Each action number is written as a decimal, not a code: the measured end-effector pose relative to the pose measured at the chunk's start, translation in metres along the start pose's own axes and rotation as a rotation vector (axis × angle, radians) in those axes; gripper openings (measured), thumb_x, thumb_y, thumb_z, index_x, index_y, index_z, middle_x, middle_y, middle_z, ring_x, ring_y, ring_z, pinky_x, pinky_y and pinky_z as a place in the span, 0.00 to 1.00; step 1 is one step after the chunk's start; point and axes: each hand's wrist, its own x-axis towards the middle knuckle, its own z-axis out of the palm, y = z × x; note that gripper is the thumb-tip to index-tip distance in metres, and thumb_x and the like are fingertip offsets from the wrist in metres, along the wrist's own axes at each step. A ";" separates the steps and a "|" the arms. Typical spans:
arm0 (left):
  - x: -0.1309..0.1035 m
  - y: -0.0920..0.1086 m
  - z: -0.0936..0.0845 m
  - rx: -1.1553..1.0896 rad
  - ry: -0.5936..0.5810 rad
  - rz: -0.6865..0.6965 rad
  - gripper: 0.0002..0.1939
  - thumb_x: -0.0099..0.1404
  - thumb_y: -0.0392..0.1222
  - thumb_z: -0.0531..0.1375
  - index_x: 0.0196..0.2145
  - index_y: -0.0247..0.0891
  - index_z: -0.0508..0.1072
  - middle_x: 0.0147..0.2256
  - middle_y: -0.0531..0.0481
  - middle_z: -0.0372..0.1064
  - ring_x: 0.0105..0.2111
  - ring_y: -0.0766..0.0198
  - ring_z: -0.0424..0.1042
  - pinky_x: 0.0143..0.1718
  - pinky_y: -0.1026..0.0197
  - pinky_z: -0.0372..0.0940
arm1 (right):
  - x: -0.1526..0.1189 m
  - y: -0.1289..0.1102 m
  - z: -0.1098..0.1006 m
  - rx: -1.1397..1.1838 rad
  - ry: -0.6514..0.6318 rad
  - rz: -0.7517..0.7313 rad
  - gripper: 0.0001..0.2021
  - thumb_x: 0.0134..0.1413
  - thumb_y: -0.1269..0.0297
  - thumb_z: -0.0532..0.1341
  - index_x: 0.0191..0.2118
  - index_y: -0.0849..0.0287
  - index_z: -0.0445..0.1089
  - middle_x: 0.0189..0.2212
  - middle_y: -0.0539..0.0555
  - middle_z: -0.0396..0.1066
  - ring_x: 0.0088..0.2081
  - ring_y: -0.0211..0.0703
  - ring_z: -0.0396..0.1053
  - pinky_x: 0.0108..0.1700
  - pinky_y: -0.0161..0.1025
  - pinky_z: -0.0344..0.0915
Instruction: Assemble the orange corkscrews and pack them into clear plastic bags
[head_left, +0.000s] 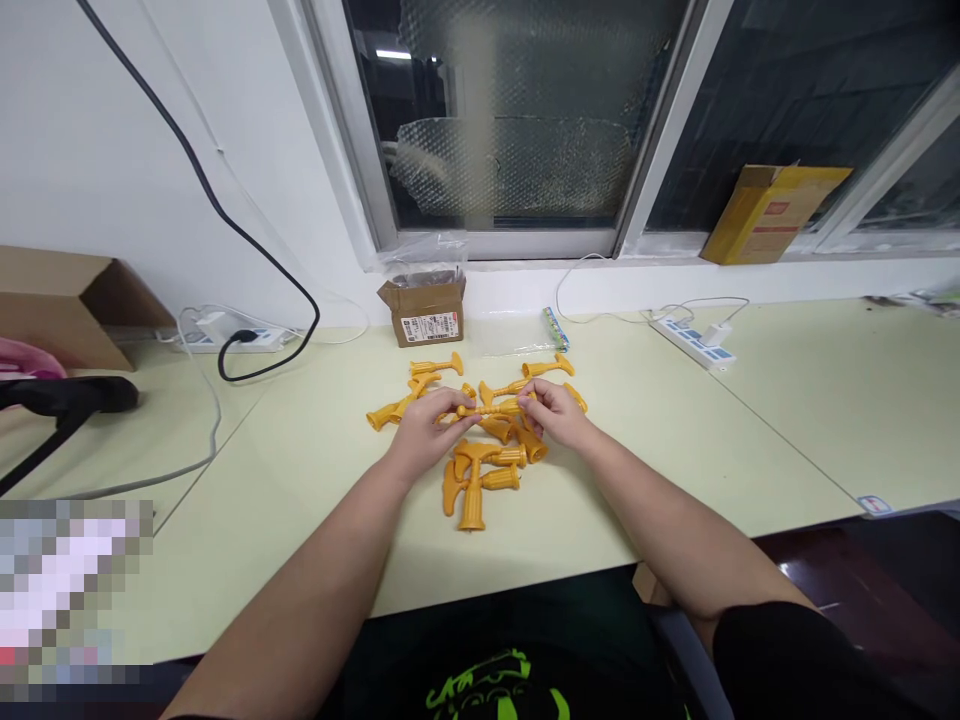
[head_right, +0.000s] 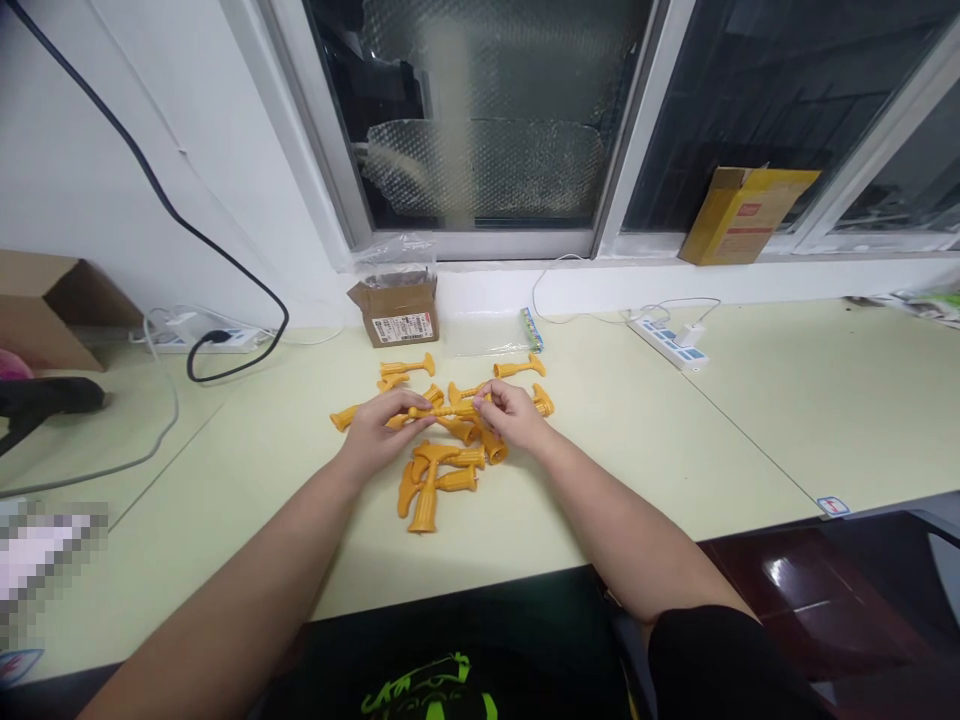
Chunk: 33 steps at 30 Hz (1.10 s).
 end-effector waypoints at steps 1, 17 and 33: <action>0.000 0.000 0.001 -0.040 -0.002 -0.048 0.13 0.64 0.52 0.68 0.37 0.41 0.77 0.39 0.45 0.79 0.41 0.55 0.77 0.46 0.53 0.71 | 0.000 0.000 0.000 -0.029 0.007 -0.025 0.17 0.63 0.43 0.60 0.38 0.53 0.65 0.19 0.44 0.64 0.17 0.38 0.61 0.21 0.36 0.59; 0.014 -0.018 -0.016 -0.746 0.312 -0.555 0.21 0.56 0.52 0.73 0.39 0.39 0.71 0.29 0.54 0.71 0.25 0.68 0.73 0.29 0.65 0.67 | 0.009 0.005 -0.024 -0.539 0.402 -0.599 0.09 0.52 0.69 0.63 0.36 0.52 0.61 0.39 0.55 0.71 0.44 0.52 0.70 0.49 0.51 0.67; 0.016 -0.082 -0.083 -0.873 0.956 -0.646 0.25 0.60 0.33 0.69 0.47 0.46 0.59 0.35 0.55 0.75 0.34 0.65 0.80 0.39 0.62 0.74 | -0.007 0.083 -0.195 -0.768 1.129 0.236 0.15 0.52 0.61 0.60 0.46 0.59 0.70 0.46 0.61 0.72 0.47 0.53 0.70 0.54 0.52 0.67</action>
